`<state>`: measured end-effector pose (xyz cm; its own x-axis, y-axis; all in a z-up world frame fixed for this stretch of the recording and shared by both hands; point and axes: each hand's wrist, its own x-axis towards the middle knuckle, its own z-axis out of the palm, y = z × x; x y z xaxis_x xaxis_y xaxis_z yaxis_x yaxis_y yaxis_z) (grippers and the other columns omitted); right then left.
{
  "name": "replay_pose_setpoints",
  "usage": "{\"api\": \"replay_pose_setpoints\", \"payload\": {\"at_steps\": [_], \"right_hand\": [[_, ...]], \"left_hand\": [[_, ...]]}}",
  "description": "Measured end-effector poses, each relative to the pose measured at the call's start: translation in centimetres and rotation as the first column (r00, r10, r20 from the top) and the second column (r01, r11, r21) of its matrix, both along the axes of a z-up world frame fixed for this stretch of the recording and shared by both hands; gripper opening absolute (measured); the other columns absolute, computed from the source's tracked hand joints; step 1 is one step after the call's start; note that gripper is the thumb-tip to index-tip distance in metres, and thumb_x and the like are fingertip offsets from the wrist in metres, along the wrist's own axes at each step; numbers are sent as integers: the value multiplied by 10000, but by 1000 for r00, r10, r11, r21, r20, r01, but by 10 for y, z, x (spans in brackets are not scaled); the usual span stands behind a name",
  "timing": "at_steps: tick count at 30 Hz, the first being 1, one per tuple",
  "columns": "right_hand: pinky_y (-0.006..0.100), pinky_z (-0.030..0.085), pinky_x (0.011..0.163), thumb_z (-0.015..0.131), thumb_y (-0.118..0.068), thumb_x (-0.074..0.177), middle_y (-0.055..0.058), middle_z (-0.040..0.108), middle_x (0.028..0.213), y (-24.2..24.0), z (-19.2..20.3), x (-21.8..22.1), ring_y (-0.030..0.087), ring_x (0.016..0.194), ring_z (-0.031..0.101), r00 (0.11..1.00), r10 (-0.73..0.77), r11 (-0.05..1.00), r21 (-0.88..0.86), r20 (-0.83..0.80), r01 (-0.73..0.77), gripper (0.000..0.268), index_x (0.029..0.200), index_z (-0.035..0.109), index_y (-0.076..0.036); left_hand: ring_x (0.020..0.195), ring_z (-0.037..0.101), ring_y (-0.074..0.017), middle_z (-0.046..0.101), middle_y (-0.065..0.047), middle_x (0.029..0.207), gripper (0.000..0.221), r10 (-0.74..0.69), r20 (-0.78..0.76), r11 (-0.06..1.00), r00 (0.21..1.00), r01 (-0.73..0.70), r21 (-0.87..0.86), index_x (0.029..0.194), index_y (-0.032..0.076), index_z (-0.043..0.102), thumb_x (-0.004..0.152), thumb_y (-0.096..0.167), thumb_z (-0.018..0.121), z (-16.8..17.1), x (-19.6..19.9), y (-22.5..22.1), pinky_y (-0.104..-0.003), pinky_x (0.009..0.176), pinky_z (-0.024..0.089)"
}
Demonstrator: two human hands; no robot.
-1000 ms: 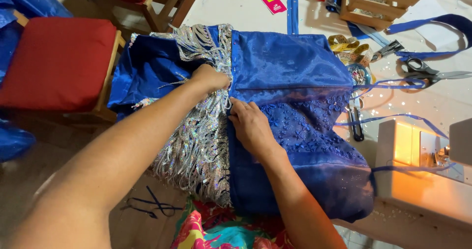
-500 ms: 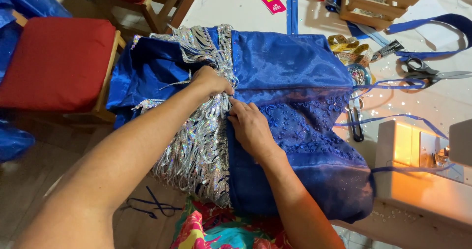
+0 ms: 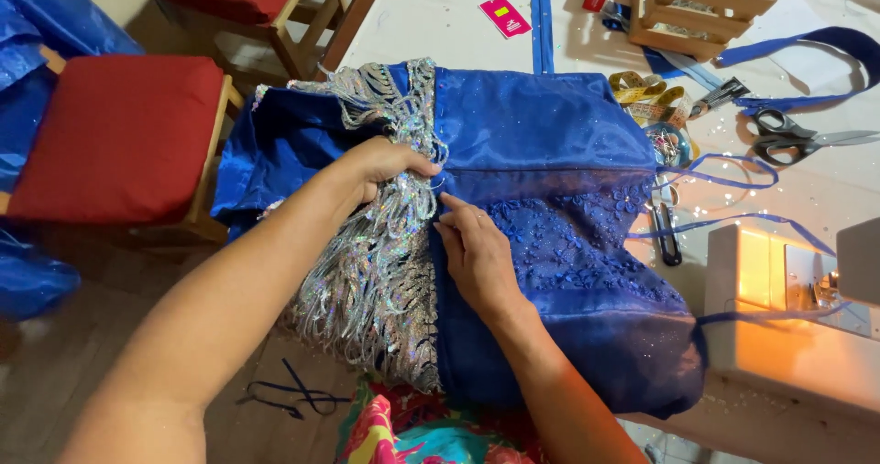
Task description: Pinning a silver sequined fringe trim onto a blue fabric garment to prepare it for sewing.
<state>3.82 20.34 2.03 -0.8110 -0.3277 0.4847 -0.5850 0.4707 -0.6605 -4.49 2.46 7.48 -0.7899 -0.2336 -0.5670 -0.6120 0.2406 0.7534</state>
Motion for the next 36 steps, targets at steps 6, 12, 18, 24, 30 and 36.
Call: {"api": "replay_pose_setpoints", "payload": {"at_steps": [6,12,18,24,30,36], "right_hand": [[397,612,732,646,-146,975,60,722,1172,0,-7,1,283,978,710,998,-60,997,-40,3,60,53,969,603,-116],[363,607,730,672,-149,955,40,739,1044,0,-10,2,256,931,721,996,-81,996,-45,43,83,61,961,615,-127],[326,612,702,692,-140,946,29,745,956,-1,-16,2,230,879,735,991,-107,991,-66,81,112,51,954,641,-139],[339,615,674,706,-127,930,46,737,894,-3,-15,3,250,831,739,989,-112,990,-77,92,120,57,927,649,-116],[325,619,666,751,-143,899,26,694,883,-5,1,1,240,818,732,989,-131,988,-77,62,136,95,869,672,-98],[358,620,619,765,-174,886,38,652,864,-9,-9,-7,275,771,719,982,-156,986,-46,109,161,107,872,692,-97]], "left_hand": [[1459,352,-414,375,-335,1519,918,-34,63,994,997,28,102,1413,-112,440,659,200,862,34,15,5,-608,1119,294],[1173,625,-443,529,-321,1342,939,7,66,956,998,-26,292,1429,-102,406,648,107,883,-49,-19,-25,-588,805,581],[1068,662,-474,608,-310,1239,887,36,61,915,997,-58,400,1425,-99,406,671,40,853,-75,-28,-31,-604,763,586],[1034,681,-468,607,-308,1223,898,25,70,923,997,-50,381,1389,-111,415,651,81,889,-80,-29,-31,-624,717,609],[1010,691,-463,616,-300,1191,871,9,59,920,998,-31,390,1371,-108,430,653,70,890,-82,-31,-31,-630,706,605],[957,694,-490,646,-311,1099,788,57,30,889,998,-65,454,1324,-117,492,640,0,865,-86,-28,-31,-629,687,591]]}}
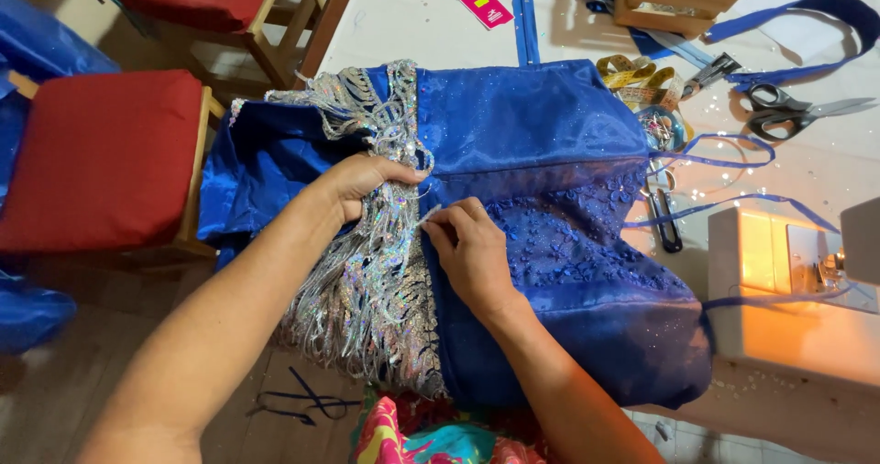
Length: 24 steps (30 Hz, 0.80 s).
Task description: Pinning a silver sequined fringe trim onto a blue fabric garment to prepare it for sewing.
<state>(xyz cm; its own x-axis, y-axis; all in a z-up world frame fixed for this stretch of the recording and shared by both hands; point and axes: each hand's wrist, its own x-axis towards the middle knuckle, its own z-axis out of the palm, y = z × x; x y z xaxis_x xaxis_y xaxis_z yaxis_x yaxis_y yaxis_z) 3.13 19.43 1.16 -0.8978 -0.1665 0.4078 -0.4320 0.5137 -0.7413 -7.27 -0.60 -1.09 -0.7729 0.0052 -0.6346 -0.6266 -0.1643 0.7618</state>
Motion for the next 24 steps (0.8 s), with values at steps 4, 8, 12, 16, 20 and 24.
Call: {"api": "replay_pose_setpoints", "payload": {"at_steps": [4,8,12,16,20,24], "right_hand": [[378,618,598,750,-182,899,26,625,862,-1,-1,-1,281,748,715,1000,4,1000,24,0,-4,98,878,687,-111],[392,619,596,749,-192,903,34,617,870,-2,-5,0,292,741,718,1000,-11,999,53,-6,11,102,892,682,-116],[391,600,565,736,-224,914,7,599,874,-3,-12,-1,286,681,704,998,-19,996,80,-66,24,119,884,653,-145],[394,595,553,725,-247,920,-7,595,883,-3,-15,-2,281,669,702,995,-23,995,90,-94,31,132,880,634,-160],[385,589,553,725,-271,922,-20,594,884,-4,-16,-4,273,669,703,991,-40,994,93,-124,52,151,881,618,-173],[392,590,576,706,-279,939,-26,589,884,-2,-14,-3,279,698,710,996,-36,996,75,-87,42,140,891,620,-180]], "left_hand": [[924,704,-481,664,-302,1066,757,24,4,1000,1000,-24,5,1293,-109,521,629,-2,869,-3,0,-5,-627,675,596],[943,699,-481,661,-303,1077,754,38,-7,999,999,-38,-5,1288,-109,523,626,-3,867,-3,2,-5,-630,687,596],[980,690,-479,653,-303,1103,759,47,-17,998,999,-47,-33,1286,-105,527,617,6,868,7,9,-1,-629,706,595],[1053,669,-472,631,-304,1159,779,43,-20,995,999,-45,-87,1287,-99,522,611,48,880,32,22,7,-645,746,583],[1129,634,-475,596,-320,1211,799,28,-16,992,999,-29,-124,1275,-106,521,596,84,896,39,26,11,-664,790,562],[1020,679,-467,638,-314,1111,741,57,-21,994,998,-58,-89,1242,-113,549,591,37,871,37,28,9,-604,718,588]]}}
